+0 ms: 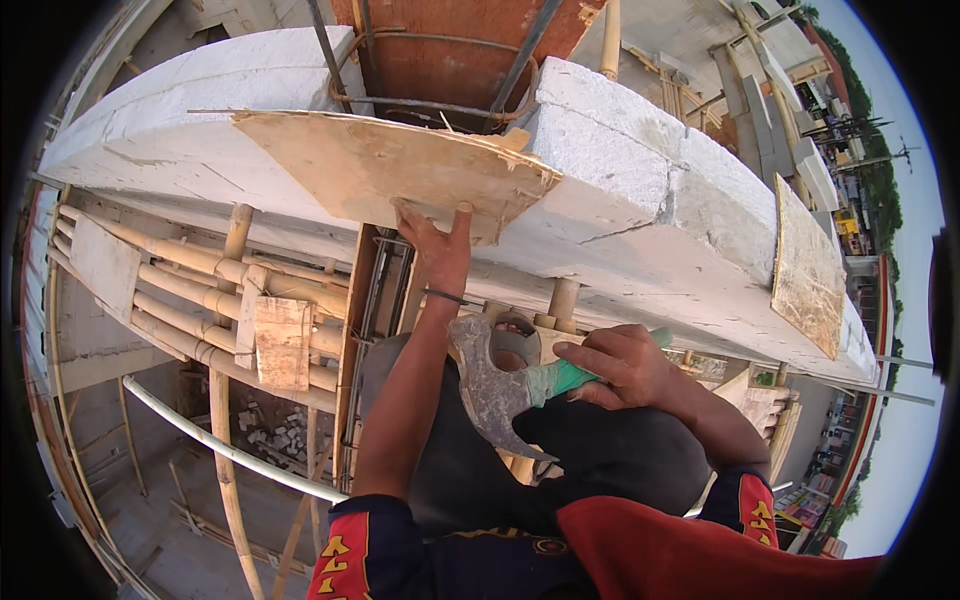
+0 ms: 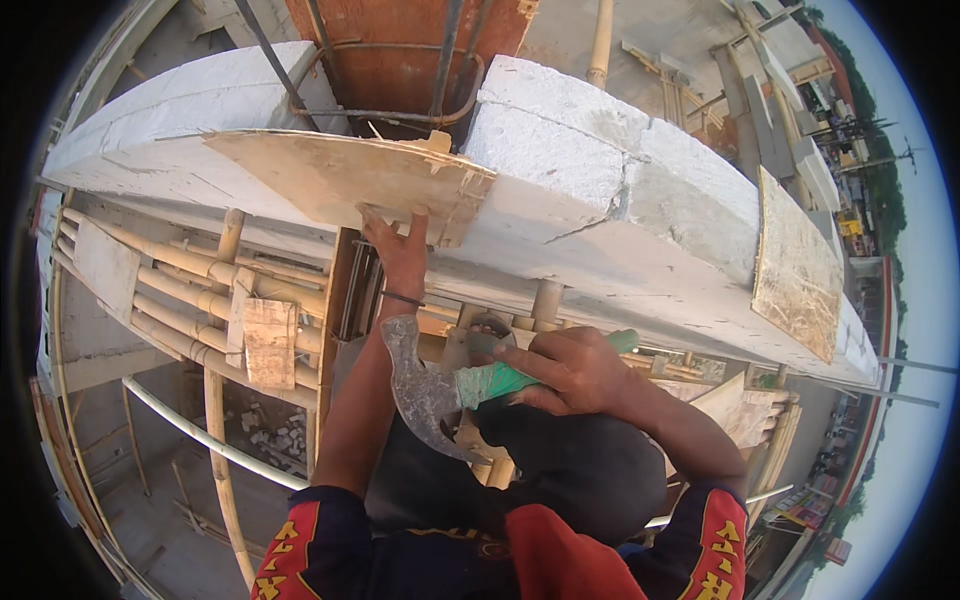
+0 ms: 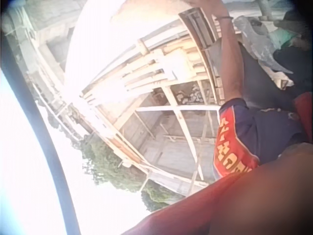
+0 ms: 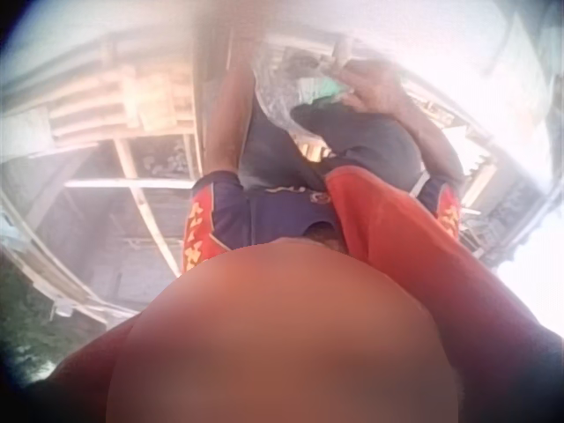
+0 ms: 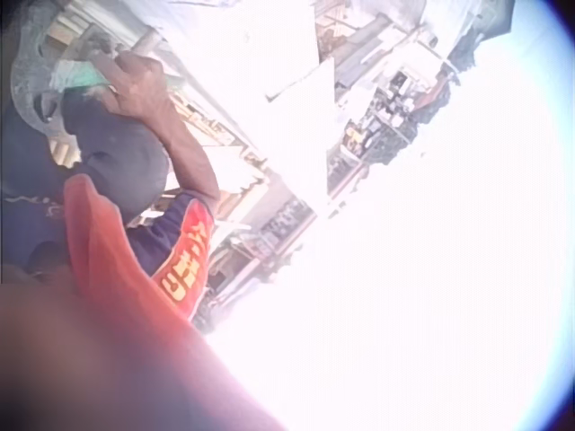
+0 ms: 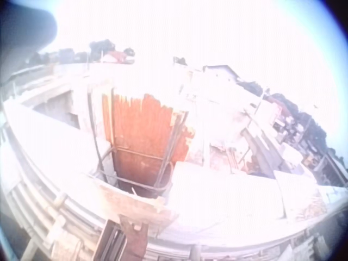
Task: The person positions a wooden board against a concrete wall on a bamboo scaffold, retrieves nails from a bucket, and uses a hammer to fasten the board to the structure. The person repeats this process to secure additional boards along the wall.
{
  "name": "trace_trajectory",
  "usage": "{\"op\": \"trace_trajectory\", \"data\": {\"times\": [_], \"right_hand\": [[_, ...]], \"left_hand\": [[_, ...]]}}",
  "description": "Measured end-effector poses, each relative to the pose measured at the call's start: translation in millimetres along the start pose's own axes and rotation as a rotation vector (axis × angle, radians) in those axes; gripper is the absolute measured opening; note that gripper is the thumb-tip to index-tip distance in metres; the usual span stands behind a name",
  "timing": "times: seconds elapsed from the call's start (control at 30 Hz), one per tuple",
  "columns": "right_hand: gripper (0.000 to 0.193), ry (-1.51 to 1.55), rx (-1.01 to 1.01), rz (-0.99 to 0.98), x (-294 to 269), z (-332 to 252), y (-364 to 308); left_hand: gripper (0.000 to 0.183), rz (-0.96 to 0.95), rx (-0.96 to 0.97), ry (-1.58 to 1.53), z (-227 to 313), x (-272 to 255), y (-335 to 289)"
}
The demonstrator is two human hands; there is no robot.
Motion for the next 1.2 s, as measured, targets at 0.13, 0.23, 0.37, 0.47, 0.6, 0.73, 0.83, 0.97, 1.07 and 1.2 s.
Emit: {"op": "trace_trajectory", "data": {"times": [0.13, 0.23, 0.37, 0.47, 0.6, 0.73, 0.83, 0.97, 1.07, 1.2], "right_hand": [[0.050, 0.011, 0.074, -0.008, 2.1, 3.3, 7.5], [0.049, 0.048, 0.240, 0.021, 3.7, 8.6, 9.3], [0.049, 0.017, 0.141, 0.020, -1.9, 1.1, 4.7], [0.049, 0.019, -0.020, 0.018, -6.6, -3.8, 2.8], [0.050, 0.041, 0.170, 0.002, -3.8, 7.7, 8.1], [0.049, 0.049, 0.202, 0.028, -3.9, 9.9, 8.9], [0.049, 0.076, 0.057, 0.016, -8.5, 1.3, 3.8], [0.050, 0.032, 0.084, 0.002, -10.3, -0.1, 2.4], [0.050, 0.052, 0.292, -0.039, -7.7, 2.3, 1.5], [0.049, 0.068, 0.016, -0.007, -10.2, -4.6, 4.7]], "left_hand": [[0.110, 0.003, 0.080, 0.051, -4.3, 0.0, -3.1], [0.110, -0.007, 0.105, 0.087, -3.0, 2.6, -6.7], [0.110, -0.027, -0.005, 0.005, -6.0, 4.6, -10.2], [0.111, -0.027, 0.074, 0.095, -7.1, 5.0, -10.7], [0.111, -0.043, 0.103, 0.153, -10.2, 7.2, -13.6], [0.111, -0.041, 0.099, 0.158, -10.9, 11.1, -17.7], [0.110, -0.058, 0.086, 0.196, -11.9, 13.2, -20.4], [0.109, -0.050, 0.062, 0.192, -13.5, 13.9, -20.1], [0.109, -0.047, 0.066, 0.130, -13.7, 14.7, -19.3], [0.111, -0.041, 0.068, 0.148, -13.6, 15.0, -18.1]]}}
Point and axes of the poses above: each hand's wrist, its own y-axis towards the middle knuckle, its own x-axis out of the palm, z = x × y, the point moved 3 cm from there along y, towards the middle knuckle, and after that the axes turned 15 degrees about -y, right-handed, at the moved point
